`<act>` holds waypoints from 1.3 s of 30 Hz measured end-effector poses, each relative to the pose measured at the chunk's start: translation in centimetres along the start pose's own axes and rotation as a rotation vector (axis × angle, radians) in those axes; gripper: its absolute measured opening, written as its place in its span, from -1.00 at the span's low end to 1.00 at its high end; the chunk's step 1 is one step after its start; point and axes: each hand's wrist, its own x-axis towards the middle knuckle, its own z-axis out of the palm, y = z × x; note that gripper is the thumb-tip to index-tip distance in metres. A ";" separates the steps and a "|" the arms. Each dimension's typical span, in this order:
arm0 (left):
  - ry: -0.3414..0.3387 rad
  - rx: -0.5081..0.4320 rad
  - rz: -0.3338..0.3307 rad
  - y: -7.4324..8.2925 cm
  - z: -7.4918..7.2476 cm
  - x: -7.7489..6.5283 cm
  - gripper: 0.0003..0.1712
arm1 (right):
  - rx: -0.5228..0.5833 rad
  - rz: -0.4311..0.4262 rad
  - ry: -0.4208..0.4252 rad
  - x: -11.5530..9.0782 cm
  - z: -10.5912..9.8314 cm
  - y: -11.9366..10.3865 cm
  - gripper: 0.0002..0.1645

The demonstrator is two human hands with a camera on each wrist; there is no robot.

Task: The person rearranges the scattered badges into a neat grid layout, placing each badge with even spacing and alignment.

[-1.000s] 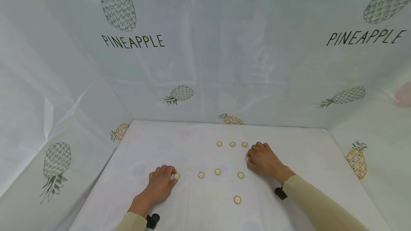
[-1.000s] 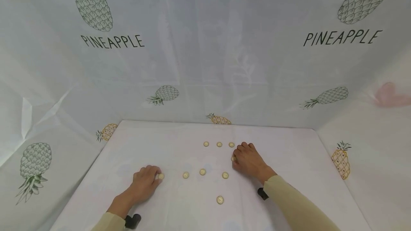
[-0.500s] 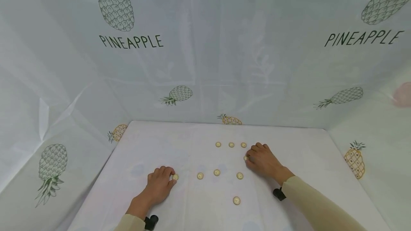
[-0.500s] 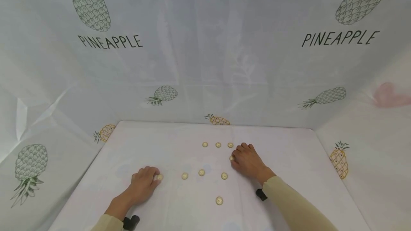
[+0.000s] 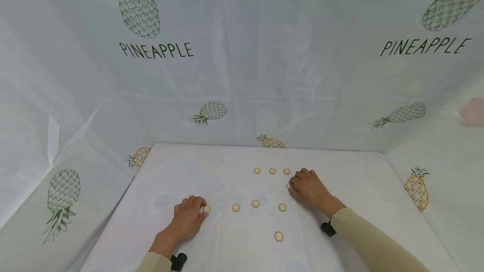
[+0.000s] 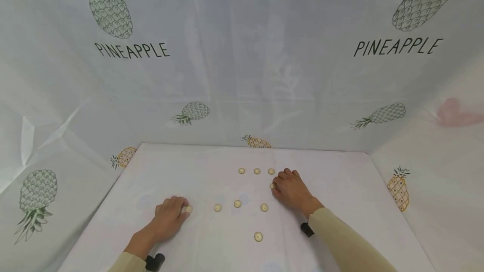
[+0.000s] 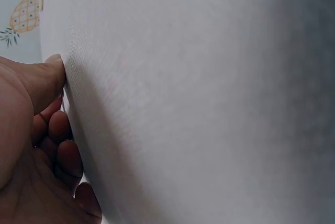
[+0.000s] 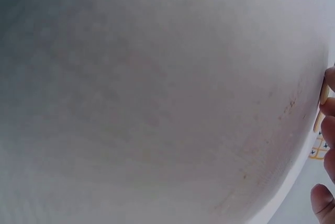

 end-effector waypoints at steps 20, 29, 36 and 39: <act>0.009 0.002 0.003 0.1 -0.2 -0.2 -0.77 | -0.005 0.040 -0.022 0.3 0.1 -0.1 -0.82; 0.030 0.002 0.023 -0.1 0.2 -0.2 -0.76 | -0.006 0.042 -0.023 0.4 0.0 -0.2 -0.80; -0.003 0.004 -0.002 0.2 -0.3 -0.2 -0.79 | 0.000 0.036 -0.041 0.4 -0.1 -0.3 -0.83; 0.006 0.000 0.001 0.3 -0.4 -0.3 -0.78 | 0.002 0.039 -0.042 0.4 -0.1 -0.3 -0.83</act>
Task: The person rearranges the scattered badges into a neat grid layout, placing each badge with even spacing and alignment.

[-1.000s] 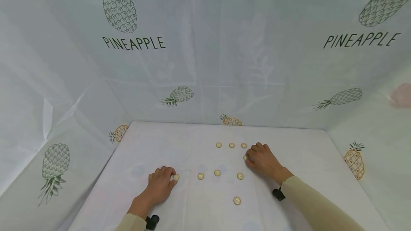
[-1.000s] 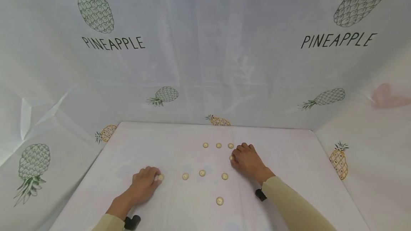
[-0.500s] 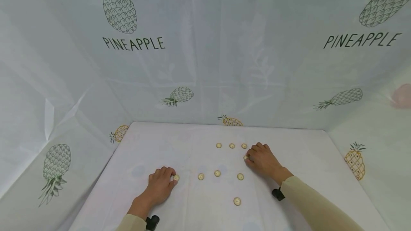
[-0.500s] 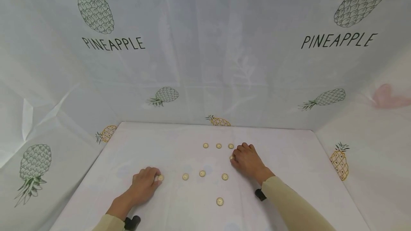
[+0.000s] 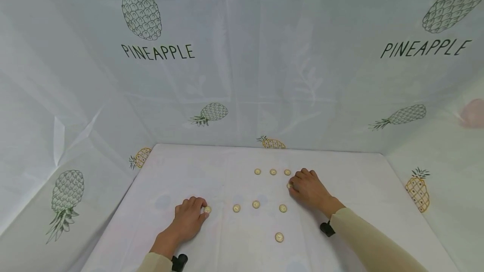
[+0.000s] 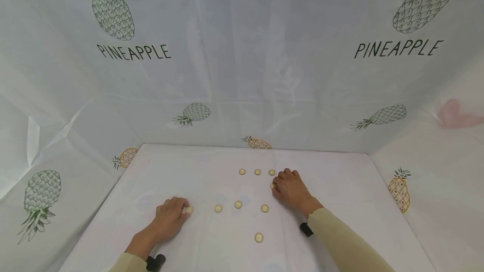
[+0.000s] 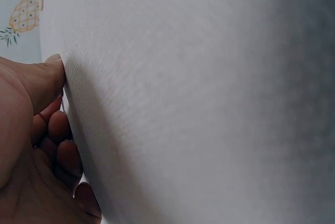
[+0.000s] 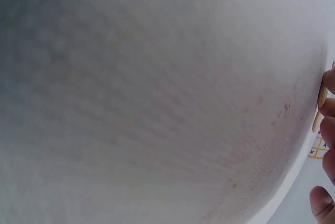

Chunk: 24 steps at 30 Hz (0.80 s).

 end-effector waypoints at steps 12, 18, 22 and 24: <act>-0.017 -0.006 -0.023 0.1 0.1 0.0 -0.77 | 0.005 0.004 0.010 0.1 0.0 -0.1 -0.85; -0.005 0.004 -0.008 0.0 0.0 0.0 -0.77 | -0.004 -0.006 0.036 0.0 0.2 0.0 -0.85; -0.004 0.007 -0.006 0.0 -0.1 0.0 -0.77 | -0.017 -0.014 0.051 0.0 0.1 0.0 -0.83; -0.002 0.009 -0.001 0.0 -0.2 0.0 -0.77 | -0.022 -0.009 0.043 0.0 0.0 -0.1 -0.82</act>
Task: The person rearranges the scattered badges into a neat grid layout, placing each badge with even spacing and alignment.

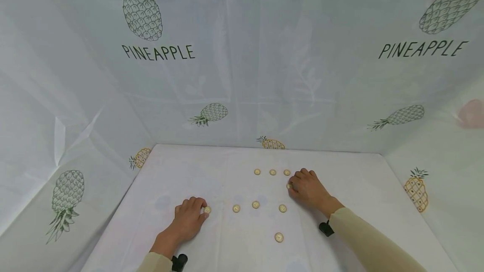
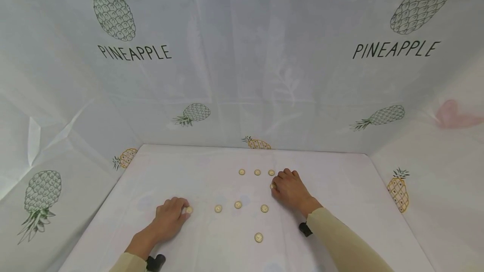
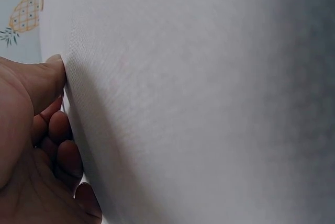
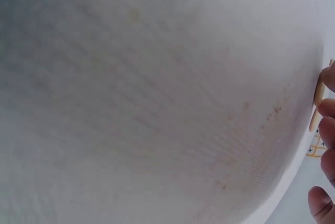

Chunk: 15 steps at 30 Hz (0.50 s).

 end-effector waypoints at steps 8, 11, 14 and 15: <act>-0.008 -0.004 -0.008 0.1 0.0 0.0 -0.76 | 0.007 0.062 -0.024 -0.4 -0.9 -0.3 -0.77; -0.013 -0.013 -0.015 0.1 0.1 0.0 -0.77 | 0.025 0.070 0.004 -0.9 -1.1 -0.8 -0.81; -0.011 -0.017 -0.018 0.1 0.1 0.0 -0.78 | 0.046 0.055 0.029 -1.5 -1.3 -1.3 -0.84; -0.010 -0.017 -0.017 0.1 0.1 0.0 -0.78 | 0.058 0.046 0.033 -1.7 -1.4 -1.5 -0.83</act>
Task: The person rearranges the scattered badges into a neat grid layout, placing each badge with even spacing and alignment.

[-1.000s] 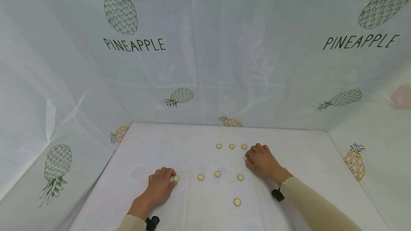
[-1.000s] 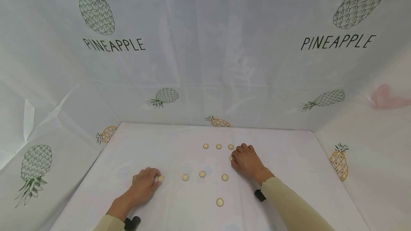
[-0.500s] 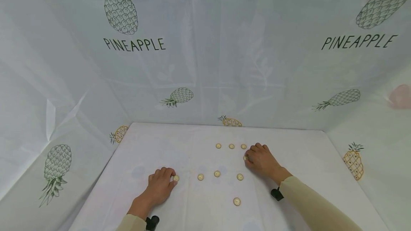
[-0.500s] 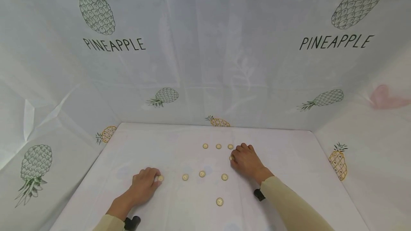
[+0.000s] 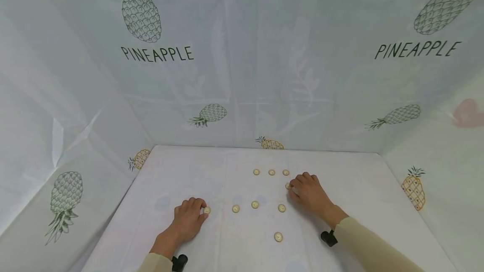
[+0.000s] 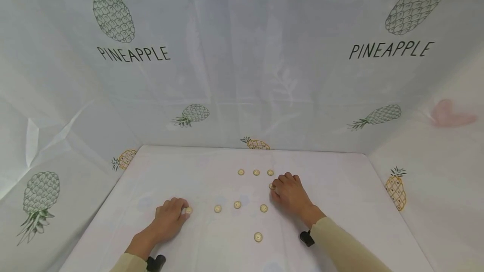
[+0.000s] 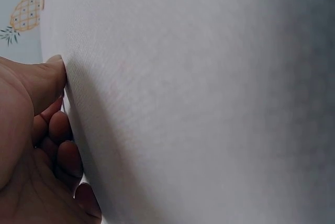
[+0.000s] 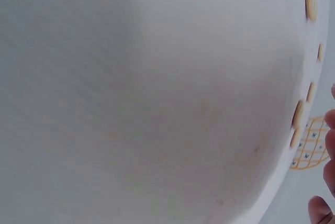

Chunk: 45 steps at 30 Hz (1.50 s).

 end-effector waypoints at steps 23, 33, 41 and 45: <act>-0.009 0.008 0.005 -0.4 0.2 0.2 -0.77 | 0.029 -0.266 0.023 -2.1 0.2 -2.9 -0.81; -0.008 0.006 0.009 -0.4 0.1 0.1 -0.76 | -0.092 -0.290 0.080 -2.1 0.3 -2.6 -0.72; -0.008 -0.003 0.008 -0.6 0.3 0.2 -0.77 | -0.028 -0.286 0.055 -2.3 0.4 -2.8 -0.80; -0.008 -0.008 0.009 -0.6 0.4 0.2 -0.78 | -0.019 -0.279 0.063 -2.4 0.3 -2.9 -0.77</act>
